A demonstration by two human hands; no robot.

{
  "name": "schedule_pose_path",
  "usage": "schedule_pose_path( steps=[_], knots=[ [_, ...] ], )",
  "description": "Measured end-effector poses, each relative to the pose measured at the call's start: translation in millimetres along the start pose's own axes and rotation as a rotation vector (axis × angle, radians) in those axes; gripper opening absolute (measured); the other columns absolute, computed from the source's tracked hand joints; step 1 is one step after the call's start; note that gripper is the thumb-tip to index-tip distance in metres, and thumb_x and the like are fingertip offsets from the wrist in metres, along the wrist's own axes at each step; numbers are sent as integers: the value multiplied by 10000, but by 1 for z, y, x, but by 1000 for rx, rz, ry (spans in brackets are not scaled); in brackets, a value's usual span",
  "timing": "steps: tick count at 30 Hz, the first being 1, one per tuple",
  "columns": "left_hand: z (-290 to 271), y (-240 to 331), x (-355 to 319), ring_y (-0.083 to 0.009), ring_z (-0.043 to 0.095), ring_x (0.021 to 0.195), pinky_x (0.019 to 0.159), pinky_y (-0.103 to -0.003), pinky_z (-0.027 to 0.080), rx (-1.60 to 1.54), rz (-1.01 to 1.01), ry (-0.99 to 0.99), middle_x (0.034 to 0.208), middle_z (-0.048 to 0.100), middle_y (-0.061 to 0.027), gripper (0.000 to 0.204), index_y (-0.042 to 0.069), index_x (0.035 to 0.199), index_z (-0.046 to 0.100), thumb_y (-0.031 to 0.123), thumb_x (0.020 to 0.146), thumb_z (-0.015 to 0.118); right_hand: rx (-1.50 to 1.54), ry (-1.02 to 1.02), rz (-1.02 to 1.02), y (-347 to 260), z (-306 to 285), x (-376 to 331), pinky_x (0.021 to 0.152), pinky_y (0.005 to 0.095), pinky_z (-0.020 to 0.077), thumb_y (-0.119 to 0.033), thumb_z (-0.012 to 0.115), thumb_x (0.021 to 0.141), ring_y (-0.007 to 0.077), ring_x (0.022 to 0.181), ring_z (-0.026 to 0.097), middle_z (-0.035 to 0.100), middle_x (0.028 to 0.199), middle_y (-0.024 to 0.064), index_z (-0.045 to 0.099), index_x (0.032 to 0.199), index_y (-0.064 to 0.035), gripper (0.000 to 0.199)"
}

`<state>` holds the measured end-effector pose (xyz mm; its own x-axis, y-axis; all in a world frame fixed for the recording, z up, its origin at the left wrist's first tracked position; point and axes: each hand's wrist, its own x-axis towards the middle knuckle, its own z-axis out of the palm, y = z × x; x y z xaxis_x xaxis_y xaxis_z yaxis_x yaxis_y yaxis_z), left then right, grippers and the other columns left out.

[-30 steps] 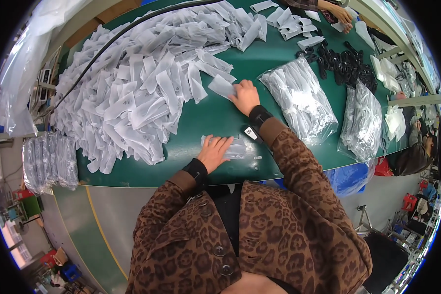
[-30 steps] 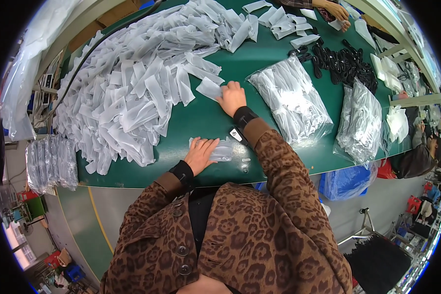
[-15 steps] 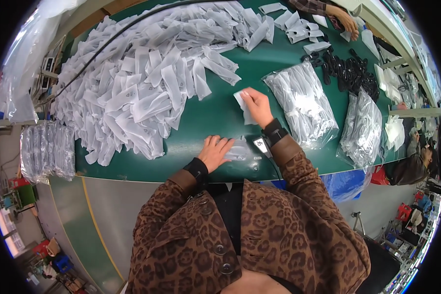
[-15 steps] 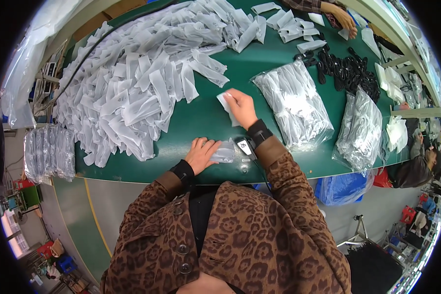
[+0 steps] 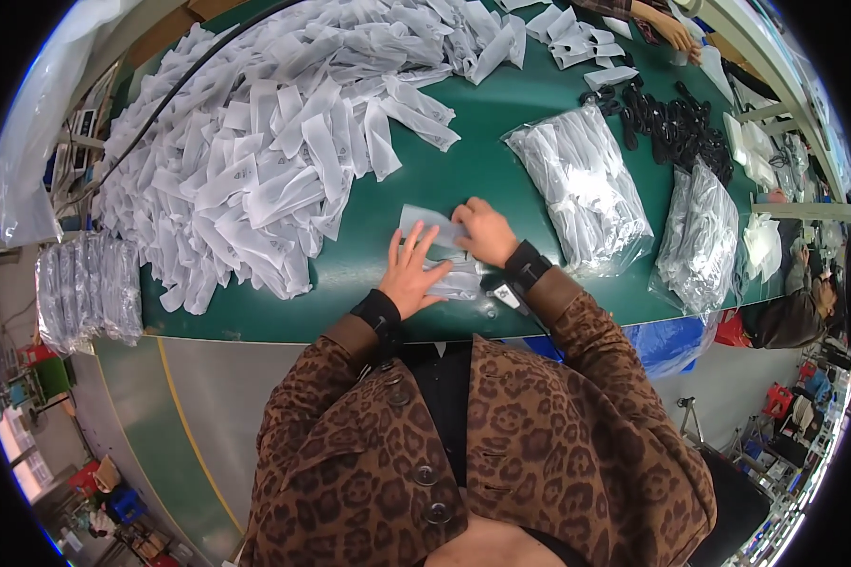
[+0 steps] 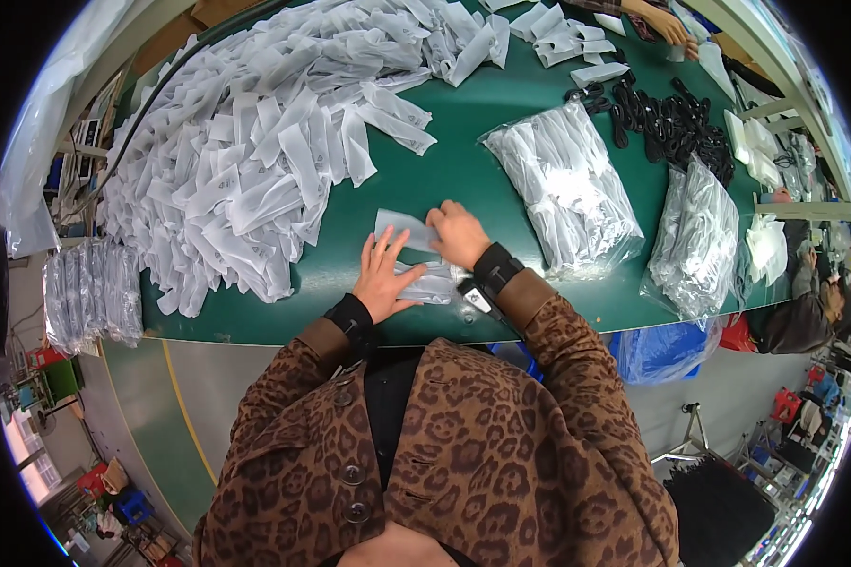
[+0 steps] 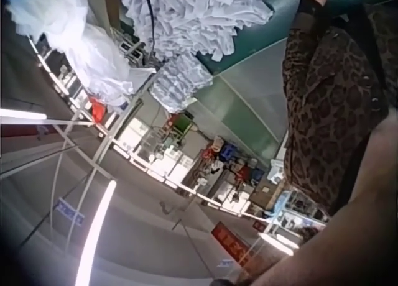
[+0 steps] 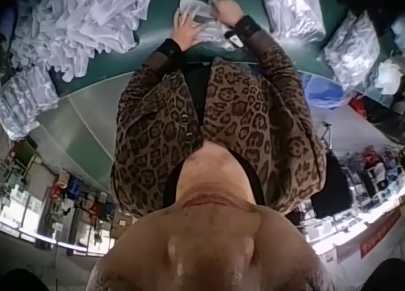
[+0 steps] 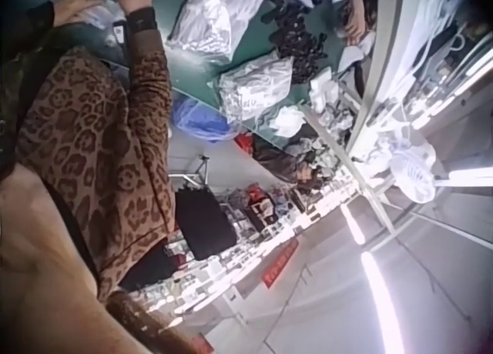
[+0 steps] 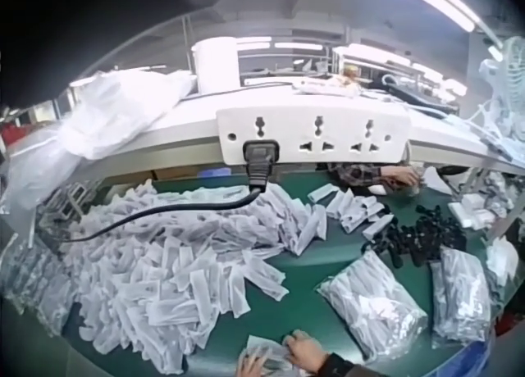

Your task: The person packages items by hand, picking up a plastic bag, placing several small white-wrapped objects into it one at a time, and then setting the filled bag aside on the table.

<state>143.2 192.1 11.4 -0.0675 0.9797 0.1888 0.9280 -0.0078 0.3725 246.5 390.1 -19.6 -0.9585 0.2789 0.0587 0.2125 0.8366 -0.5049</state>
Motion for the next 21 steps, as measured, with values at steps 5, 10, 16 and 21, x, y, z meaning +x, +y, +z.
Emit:
schedule_pose_path(
  steps=[5,10,16,21],
  knots=[
    [14,-17,0,-365,360,1260,1099,-587,232,-4,17,-98,1340,409,-156,652,171,1208,588,360,633,829,318,-162,-125,4,2,16,772,419,481,-198,734,750,330,867,582,569,951,137,638,936,-78,242],
    [33,-18,-10,-360,367,1255,1090,-584,243,-104,-10,-106,1339,412,-150,717,138,1238,558,364,618,839,100,446,80,21,-11,97,802,430,486,-180,734,746,346,902,591,580,971,151,609,964,-59,278],
    [35,-17,0,-370,368,1255,1089,-582,242,-226,-66,-129,1322,421,-148,812,95,1263,528,365,574,862,-52,377,194,36,10,133,805,445,482,-136,737,709,366,944,568,554,960,164,533,961,-62,332],
    [3,-17,9,-417,309,1298,1076,-613,234,-101,-2,2,1349,386,-164,834,101,1247,552,359,527,884,171,316,168,25,12,67,731,465,461,-59,708,671,369,891,550,525,904,139,491,896,-79,313]
  ],
)
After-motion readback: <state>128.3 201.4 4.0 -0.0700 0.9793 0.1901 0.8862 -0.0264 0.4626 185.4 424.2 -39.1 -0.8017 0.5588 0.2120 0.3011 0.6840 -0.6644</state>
